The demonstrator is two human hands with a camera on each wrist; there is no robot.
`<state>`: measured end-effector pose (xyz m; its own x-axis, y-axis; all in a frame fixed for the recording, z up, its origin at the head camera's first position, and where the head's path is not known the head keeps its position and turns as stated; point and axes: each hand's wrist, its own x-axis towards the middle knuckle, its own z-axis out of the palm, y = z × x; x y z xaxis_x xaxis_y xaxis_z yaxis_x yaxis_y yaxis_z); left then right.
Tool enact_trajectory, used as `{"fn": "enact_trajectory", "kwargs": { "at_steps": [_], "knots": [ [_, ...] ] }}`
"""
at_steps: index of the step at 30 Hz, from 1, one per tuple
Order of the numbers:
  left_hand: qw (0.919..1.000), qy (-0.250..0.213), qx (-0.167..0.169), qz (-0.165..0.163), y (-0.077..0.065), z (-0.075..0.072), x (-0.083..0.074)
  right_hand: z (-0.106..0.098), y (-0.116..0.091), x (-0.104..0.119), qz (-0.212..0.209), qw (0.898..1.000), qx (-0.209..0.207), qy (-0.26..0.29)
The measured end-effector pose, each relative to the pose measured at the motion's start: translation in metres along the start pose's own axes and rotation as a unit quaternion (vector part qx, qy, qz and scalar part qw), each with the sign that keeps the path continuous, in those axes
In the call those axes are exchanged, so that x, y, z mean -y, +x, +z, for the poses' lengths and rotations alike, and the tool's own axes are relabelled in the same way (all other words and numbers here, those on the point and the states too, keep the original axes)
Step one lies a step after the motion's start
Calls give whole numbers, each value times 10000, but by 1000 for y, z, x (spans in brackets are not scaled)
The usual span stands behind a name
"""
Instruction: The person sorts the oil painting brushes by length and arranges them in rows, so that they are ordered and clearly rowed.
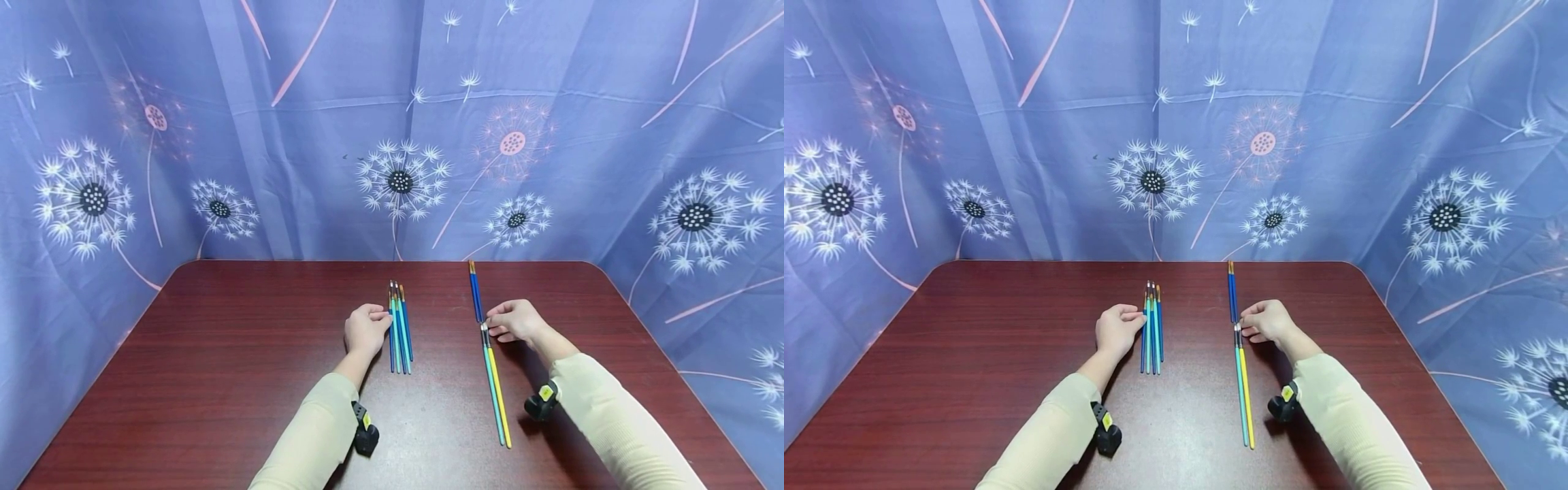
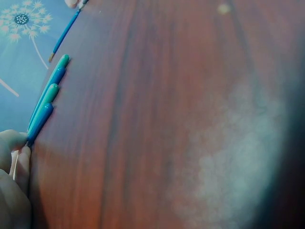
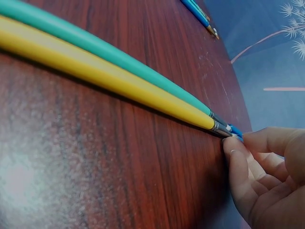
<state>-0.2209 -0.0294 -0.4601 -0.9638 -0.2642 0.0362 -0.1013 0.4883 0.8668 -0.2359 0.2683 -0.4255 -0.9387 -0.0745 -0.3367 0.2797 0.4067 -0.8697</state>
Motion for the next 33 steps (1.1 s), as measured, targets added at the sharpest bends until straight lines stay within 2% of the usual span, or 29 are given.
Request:
{"fn": "enact_trajectory", "kwargs": {
  "at_steps": [13,23,33],
  "knots": [
    [10000,29,14,-19,0,0,0,-2,0,2,50,9999,-117,-85],
    [10000,25,-2,3,1,0,1,-3,1,7,-228,9992,-296,-134],
    [10000,47,-33,19,1,1,3,1,5,13,-325,9980,-546,-55]
  ]
}}
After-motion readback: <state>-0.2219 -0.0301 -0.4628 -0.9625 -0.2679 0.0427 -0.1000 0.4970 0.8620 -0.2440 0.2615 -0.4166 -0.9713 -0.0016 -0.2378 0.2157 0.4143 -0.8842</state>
